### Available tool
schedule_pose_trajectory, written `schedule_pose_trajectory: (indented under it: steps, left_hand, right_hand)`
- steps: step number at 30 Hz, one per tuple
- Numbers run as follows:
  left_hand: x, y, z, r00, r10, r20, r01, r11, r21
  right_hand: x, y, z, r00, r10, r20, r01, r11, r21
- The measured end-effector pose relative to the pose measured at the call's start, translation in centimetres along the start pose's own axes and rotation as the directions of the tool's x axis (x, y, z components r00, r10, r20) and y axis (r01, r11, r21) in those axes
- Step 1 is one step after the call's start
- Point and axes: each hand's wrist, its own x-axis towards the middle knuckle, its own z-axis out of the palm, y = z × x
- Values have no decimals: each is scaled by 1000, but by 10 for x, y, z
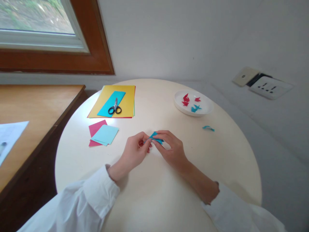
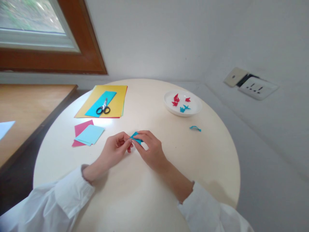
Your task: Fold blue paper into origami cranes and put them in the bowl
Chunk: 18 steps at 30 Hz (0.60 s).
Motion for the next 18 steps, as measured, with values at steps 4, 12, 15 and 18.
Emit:
schedule_pose_trajectory:
  steps: [4,12,15,18]
  left_hand:
    - [0,2,-1,999,-42,-29,42,999,1]
    - [2,-1,-2,997,54,-53,-48,993,107]
    - [2,-3,-3,995,91,-48,-83,985,149]
    - [3,-4,-5,985,161,-69,-150,979,140]
  right_hand:
    - [1,-1,-2,999,-2,-43,-1,997,-83]
    - [1,5,-1,999,14,41,-14,1000,1]
    - [1,3,-2,993,100,57,-104,992,74]
    - [2,0,-2,973,215,79,-224,965,135]
